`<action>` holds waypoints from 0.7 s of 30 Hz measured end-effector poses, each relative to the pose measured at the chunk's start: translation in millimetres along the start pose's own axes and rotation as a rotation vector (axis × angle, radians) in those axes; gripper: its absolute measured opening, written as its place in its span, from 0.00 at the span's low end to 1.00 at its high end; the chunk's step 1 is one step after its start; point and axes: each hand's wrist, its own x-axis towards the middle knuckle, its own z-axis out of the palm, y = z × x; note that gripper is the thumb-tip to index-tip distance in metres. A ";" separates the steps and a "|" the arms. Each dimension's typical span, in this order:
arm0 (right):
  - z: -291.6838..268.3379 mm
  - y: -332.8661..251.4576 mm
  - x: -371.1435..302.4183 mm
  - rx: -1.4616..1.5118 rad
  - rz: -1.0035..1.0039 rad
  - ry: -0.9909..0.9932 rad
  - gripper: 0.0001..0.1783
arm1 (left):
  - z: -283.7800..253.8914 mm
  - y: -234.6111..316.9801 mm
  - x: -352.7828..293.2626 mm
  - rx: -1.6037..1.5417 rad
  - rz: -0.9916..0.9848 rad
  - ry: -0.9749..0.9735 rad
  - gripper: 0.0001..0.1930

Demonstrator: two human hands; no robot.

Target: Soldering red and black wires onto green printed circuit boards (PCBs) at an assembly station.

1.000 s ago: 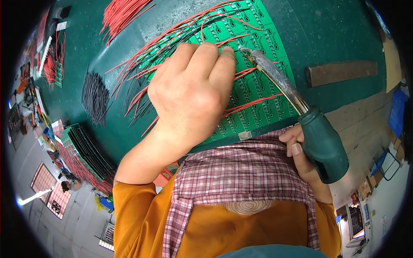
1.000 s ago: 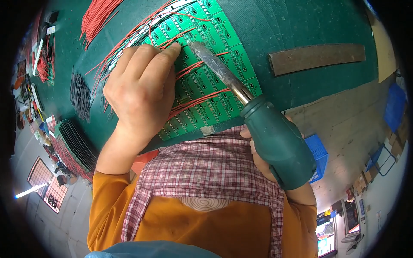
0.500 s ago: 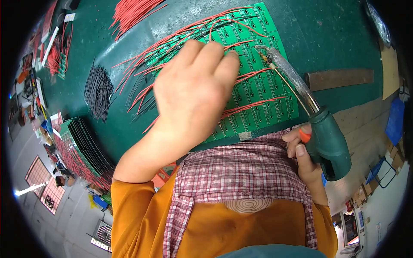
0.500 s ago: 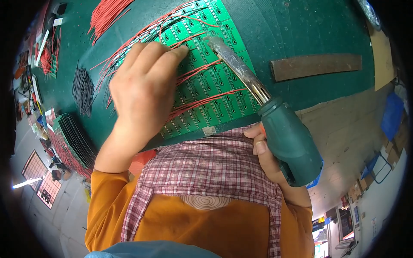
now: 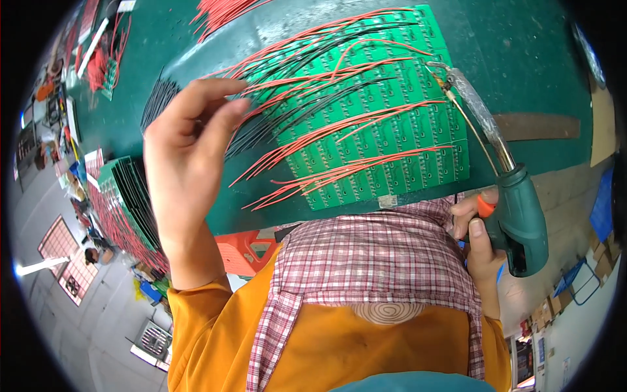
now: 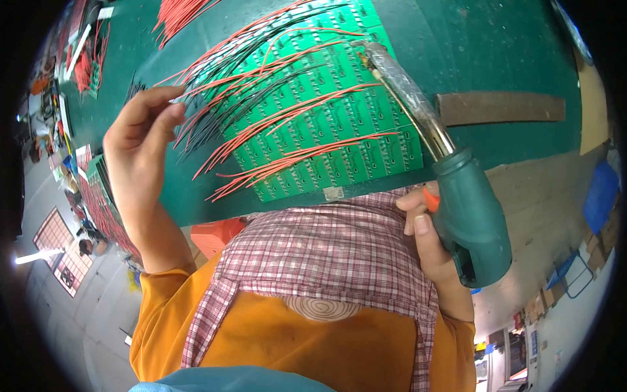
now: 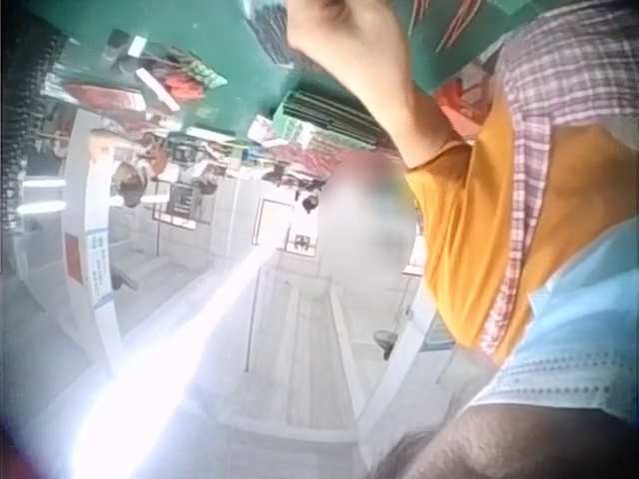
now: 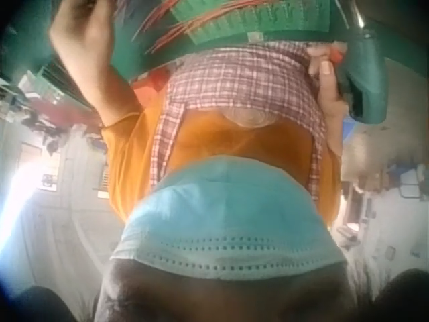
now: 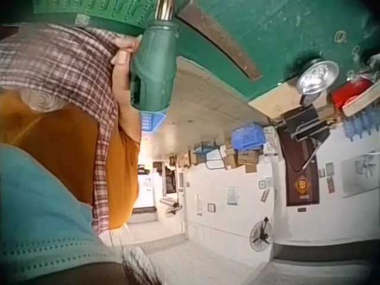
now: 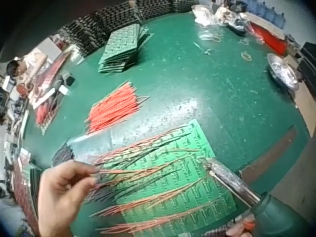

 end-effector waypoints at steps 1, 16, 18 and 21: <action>-4.7 3.4 -3.9 0.005 -0.005 -0.022 0.18 | -1.9 -0.5 -0.3 -0.001 -0.009 -0.004 0.05; 7.1 20.5 -4.8 0.072 -0.168 0.068 0.20 | -80.2 -142.7 29.4 0.803 0.182 0.409 0.16; 3.4 15.4 -3.9 0.057 -0.158 0.084 0.20 | -78.5 -131.6 33.0 0.811 0.147 0.347 0.14; 4.4 10.5 -4.8 0.038 -0.140 0.104 0.20 | -82.6 -128.6 42.4 0.866 0.160 0.292 0.10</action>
